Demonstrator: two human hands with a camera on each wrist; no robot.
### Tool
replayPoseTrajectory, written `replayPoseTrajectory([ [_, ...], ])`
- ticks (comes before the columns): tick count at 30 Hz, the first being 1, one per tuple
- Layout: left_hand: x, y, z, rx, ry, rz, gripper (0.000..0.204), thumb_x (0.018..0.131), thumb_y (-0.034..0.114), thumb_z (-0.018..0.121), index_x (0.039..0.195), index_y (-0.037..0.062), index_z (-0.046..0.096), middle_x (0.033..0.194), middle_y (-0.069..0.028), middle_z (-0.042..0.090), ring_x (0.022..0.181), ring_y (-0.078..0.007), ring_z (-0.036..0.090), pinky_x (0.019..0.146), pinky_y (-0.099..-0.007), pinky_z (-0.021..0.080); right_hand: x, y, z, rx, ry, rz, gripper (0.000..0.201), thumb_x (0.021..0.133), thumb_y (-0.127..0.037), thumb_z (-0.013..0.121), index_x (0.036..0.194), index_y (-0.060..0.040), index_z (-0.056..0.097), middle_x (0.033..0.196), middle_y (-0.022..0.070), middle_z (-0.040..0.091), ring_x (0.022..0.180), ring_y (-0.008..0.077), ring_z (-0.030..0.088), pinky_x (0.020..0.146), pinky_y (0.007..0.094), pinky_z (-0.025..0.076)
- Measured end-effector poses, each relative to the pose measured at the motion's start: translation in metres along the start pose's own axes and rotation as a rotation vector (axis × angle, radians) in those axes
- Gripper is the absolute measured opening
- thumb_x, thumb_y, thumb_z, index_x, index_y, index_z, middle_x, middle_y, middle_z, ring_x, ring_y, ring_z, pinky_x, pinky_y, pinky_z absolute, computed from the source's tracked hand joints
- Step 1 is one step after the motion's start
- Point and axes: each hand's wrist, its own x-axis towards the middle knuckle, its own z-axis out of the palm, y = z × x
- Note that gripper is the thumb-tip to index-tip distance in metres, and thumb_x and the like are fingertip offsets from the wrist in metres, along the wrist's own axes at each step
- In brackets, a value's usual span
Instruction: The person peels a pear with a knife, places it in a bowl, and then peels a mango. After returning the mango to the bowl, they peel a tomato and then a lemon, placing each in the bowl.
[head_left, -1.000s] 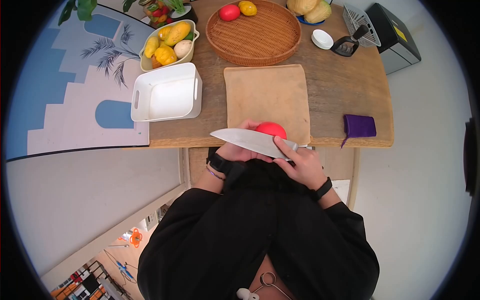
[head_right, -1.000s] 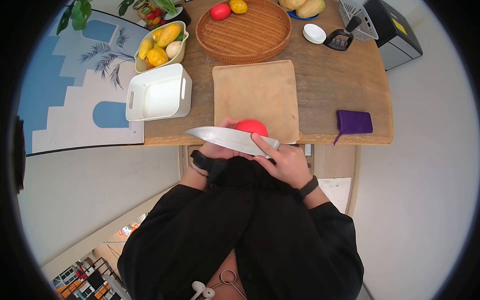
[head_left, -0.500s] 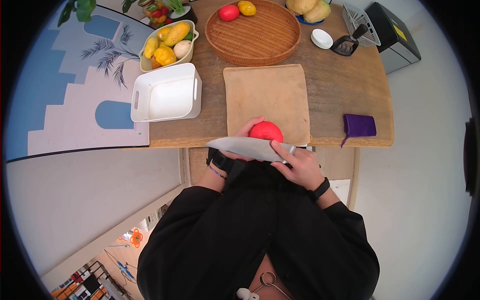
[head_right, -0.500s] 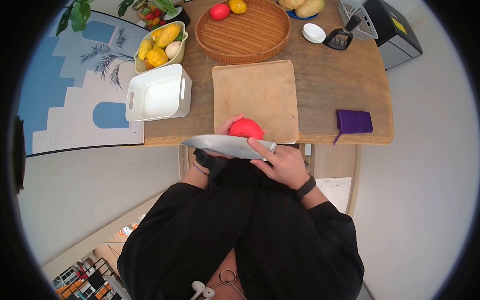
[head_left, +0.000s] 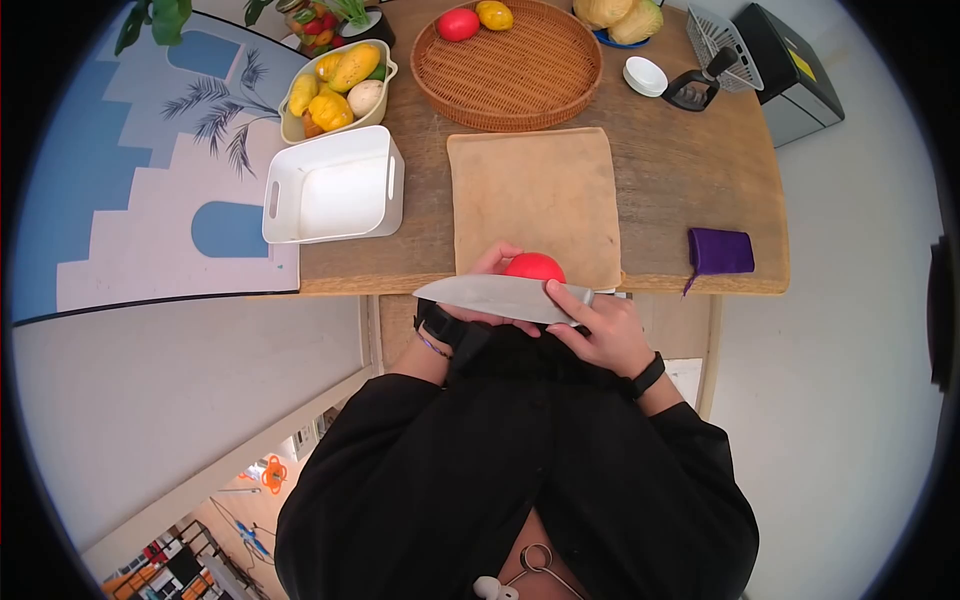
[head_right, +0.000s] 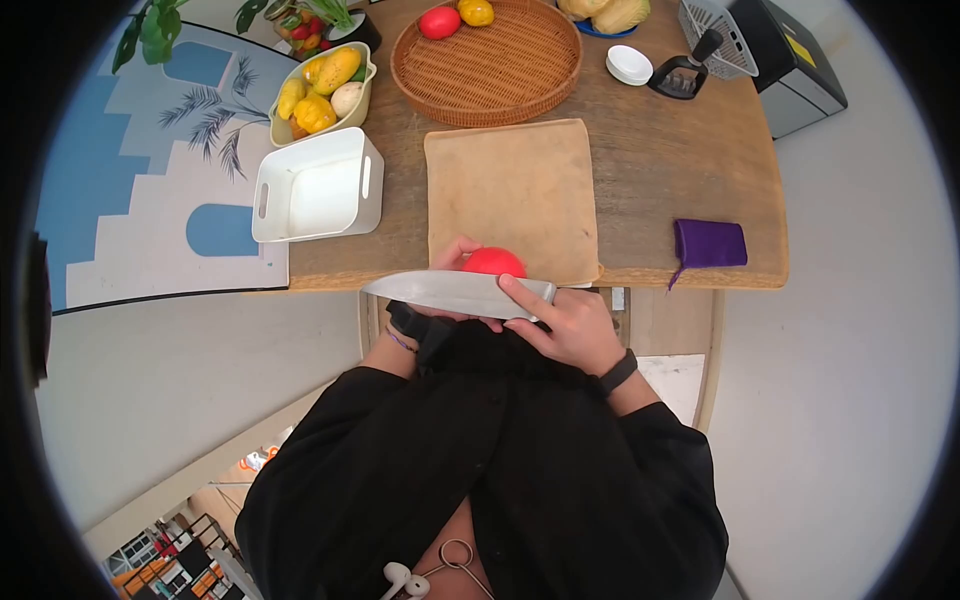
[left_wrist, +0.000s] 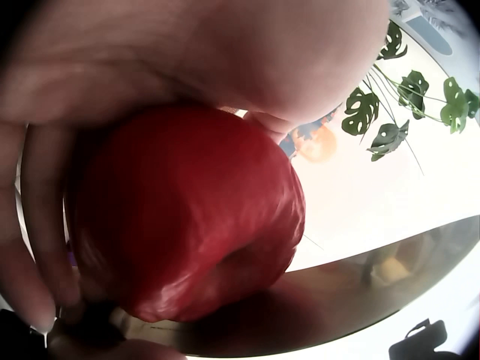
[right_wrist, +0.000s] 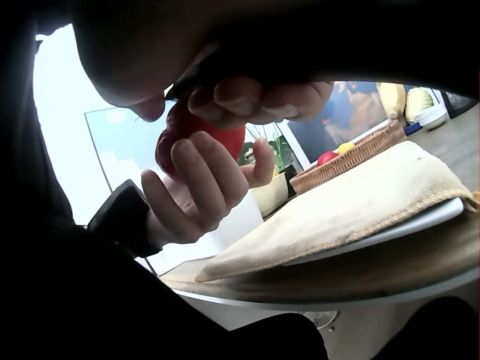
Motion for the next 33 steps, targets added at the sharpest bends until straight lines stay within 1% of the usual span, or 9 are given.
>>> replayPoseTrajectory([
  [9,0.004,0.000,-0.019,0.450,-0.060,0.253,0.065,0.105,0.053,0.046,0.143,0.0008,0.052,0.114,-0.0200,0.071,0.089,-0.0333,0.075,0.070,-0.0418,0.066,-0.001,-0.001,0.001,-0.039,-0.004,-0.003,0.062,0.089,-0.040,0.077,0.148,-0.0305,0.059,0.061,0.0054,0.056,0.052,0.0236,0.059,0.052,0.0378,0.050],
  [12,0.002,0.007,-0.002,-0.101,-0.269,-0.151,0.048,0.106,0.044,0.055,0.138,0.0082,0.056,0.122,-0.0180,0.068,0.113,-0.0339,0.069,0.084,-0.0412,0.064,0.000,-0.001,0.002,-0.018,0.038,-0.004,0.062,0.089,-0.041,0.077,0.148,-0.0299,0.059,0.060,0.0054,0.056,0.052,0.0235,0.058,0.052,0.0378,0.050],
  [18,0.019,-0.016,-0.033,0.754,-0.225,0.970,0.056,0.107,0.046,0.050,0.140,0.0020,0.055,0.126,-0.0194,0.068,0.115,-0.0342,0.068,0.089,-0.0462,0.062,-0.002,-0.004,-0.003,-0.041,-0.027,0.010,0.062,0.090,-0.040,0.077,0.148,-0.0297,0.059,0.060,0.0055,0.057,0.052,0.0240,0.059,0.053,0.0383,0.050],
  [20,0.018,0.000,-0.024,0.342,-0.097,0.142,0.063,0.103,0.051,0.057,0.141,0.0009,0.054,0.129,-0.0194,0.066,0.114,-0.0335,0.068,0.098,-0.0461,0.058,-0.002,-0.004,-0.001,-0.048,-0.043,0.016,0.062,0.090,-0.040,0.077,0.148,-0.0296,0.059,0.060,0.0054,0.057,0.052,0.0240,0.059,0.053,0.0383,0.050],
  [23,0.020,0.004,-0.039,0.197,-0.240,-0.067,0.063,0.101,0.050,0.059,0.141,0.0012,0.054,0.125,-0.0195,0.067,0.112,-0.0297,0.069,0.102,-0.0430,0.056,0.000,-0.005,0.001,-0.022,-0.004,0.022,0.061,0.090,-0.040,0.077,0.148,-0.0293,0.059,0.061,0.0054,0.057,0.052,0.0238,0.059,0.053,0.0380,0.050],
  [24,0.017,-0.004,-0.032,0.197,-0.240,-0.069,0.063,0.101,0.050,0.059,0.141,0.0012,0.054,0.125,-0.0195,0.067,0.112,-0.0297,0.069,0.102,-0.0430,0.056,0.002,-0.005,-0.001,-0.003,0.004,0.015,0.061,0.090,-0.041,0.077,0.147,-0.0292,0.059,0.061,0.0055,0.057,0.052,0.0238,0.059,0.053,0.0379,0.050],
  [27,0.010,-0.020,-0.015,0.430,-0.282,0.795,0.056,0.104,0.046,0.055,0.135,0.0001,0.059,0.117,-0.0177,0.070,0.110,-0.0252,0.070,0.098,-0.0405,0.058,-0.001,-0.004,0.001,0.021,0.004,-0.004,0.061,0.090,-0.040,0.077,0.147,-0.0292,0.060,0.061,0.0057,0.057,0.052,0.0238,0.059,0.053,0.0380,0.050],
  [29,0.014,-0.003,-0.024,-0.009,-0.247,0.147,0.049,0.106,0.040,0.051,0.132,-0.0002,0.062,0.117,-0.0168,0.070,0.110,-0.0262,0.070,0.096,-0.0385,0.058,-0.002,-0.003,0.002,0.024,-0.005,-0.015,0.061,0.090,-0.040,0.077,0.147,-0.0292,0.060,0.061,0.0057,0.057,0.052,0.0239,0.059,0.053,0.0382,0.050],
  [33,-0.003,0.008,-0.001,0.103,-0.114,0.126,0.049,0.106,0.040,0.052,0.130,-0.0008,0.063,0.115,-0.0162,0.071,0.107,-0.0256,0.070,0.096,-0.0379,0.057,0.000,-0.003,-0.002,0.001,-0.030,-0.025,0.064,0.088,-0.037,0.078,0.148,-0.0252,0.059,0.065,0.0062,0.060,0.055,0.0245,0.060,0.055,0.0382,0.050],
])
